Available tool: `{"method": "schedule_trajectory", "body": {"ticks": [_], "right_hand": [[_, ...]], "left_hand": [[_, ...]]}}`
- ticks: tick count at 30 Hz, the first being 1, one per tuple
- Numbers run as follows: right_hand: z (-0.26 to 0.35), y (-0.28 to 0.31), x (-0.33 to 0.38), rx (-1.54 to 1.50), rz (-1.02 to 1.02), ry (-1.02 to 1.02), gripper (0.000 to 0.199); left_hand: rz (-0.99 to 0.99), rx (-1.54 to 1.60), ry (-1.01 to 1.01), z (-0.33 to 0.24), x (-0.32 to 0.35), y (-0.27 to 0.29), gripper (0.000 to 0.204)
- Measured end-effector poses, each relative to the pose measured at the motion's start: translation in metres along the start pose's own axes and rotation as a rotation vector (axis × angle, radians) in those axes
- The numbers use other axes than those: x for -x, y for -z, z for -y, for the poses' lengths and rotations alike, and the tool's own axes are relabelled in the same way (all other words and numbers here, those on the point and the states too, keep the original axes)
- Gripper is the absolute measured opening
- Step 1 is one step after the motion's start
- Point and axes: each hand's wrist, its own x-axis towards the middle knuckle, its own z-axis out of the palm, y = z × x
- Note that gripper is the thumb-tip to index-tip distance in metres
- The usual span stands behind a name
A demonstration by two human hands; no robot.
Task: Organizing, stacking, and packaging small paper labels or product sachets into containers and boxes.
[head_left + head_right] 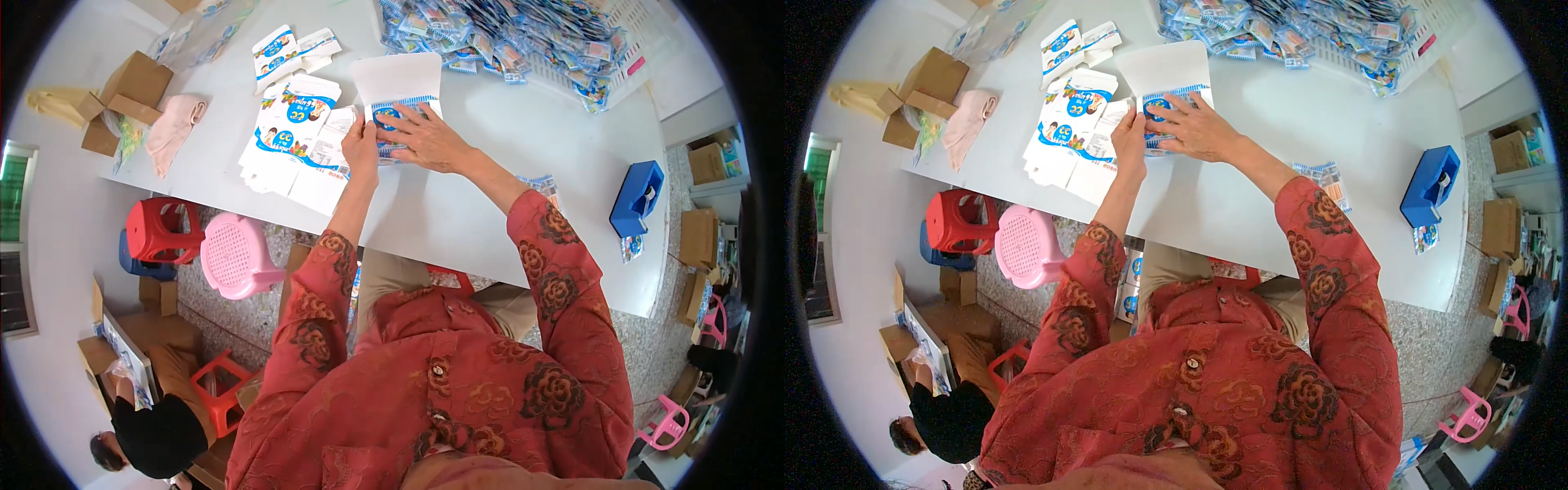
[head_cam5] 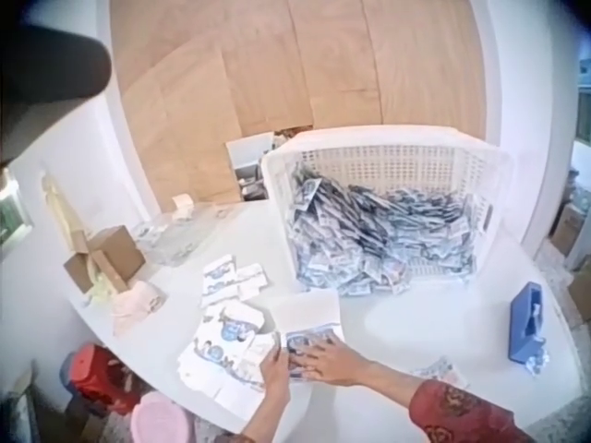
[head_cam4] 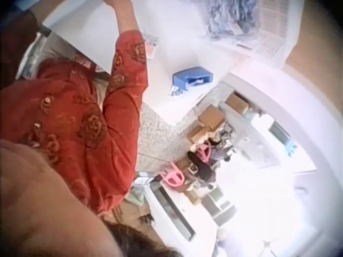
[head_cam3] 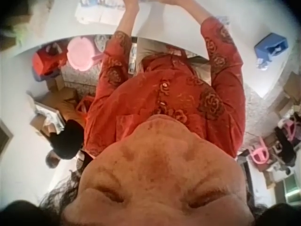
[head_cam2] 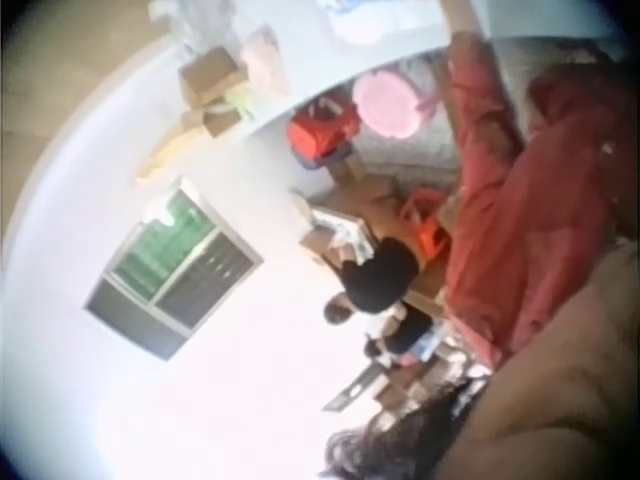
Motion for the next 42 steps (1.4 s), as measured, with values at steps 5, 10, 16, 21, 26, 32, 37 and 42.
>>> {"method": "schedule_trajectory", "body": {"ticks": [5, 10, 16, 21, 26, 32, 37, 42], "right_hand": [[0.000, -0.002, 0.000, -0.008, -0.004, -0.009, 0.049], [0.001, 0.001, 0.001, -0.088, -0.016, -0.013, 0.048], [-0.007, -0.006, 0.000, -0.269, -0.058, -0.054, 0.044], [-0.009, -0.011, 0.000, -0.196, -0.129, 0.004, 0.040], [-0.010, -0.007, -0.002, -0.247, -0.176, -0.015, 0.036], [-0.009, -0.003, -0.006, -0.527, -0.133, -0.180, 0.040], [-0.011, 0.000, -0.001, -0.592, -0.158, -0.221, 0.041], [-0.015, -0.009, 0.008, -0.421, -0.359, -0.029, 0.042]], "left_hand": [[-0.022, -0.333, -0.113, -0.002, -0.001, -0.001, 0.037], [-0.025, -0.235, -0.105, 0.001, 0.000, -0.004, 0.041], [-0.033, 0.007, -0.155, 0.012, 0.000, -0.009, 0.044], [-0.042, -0.121, -0.354, 0.012, 0.003, -0.011, 0.036], [-0.042, -0.622, -0.725, 0.010, 0.003, -0.005, 0.023], [0.190, -0.756, -0.742, 0.001, 0.019, 0.006, 0.032], [0.344, -1.029, -1.008, -0.010, 0.022, 0.020, 0.050], [0.474, -1.176, -1.052, -0.014, 0.018, 0.026, 0.067]]}}
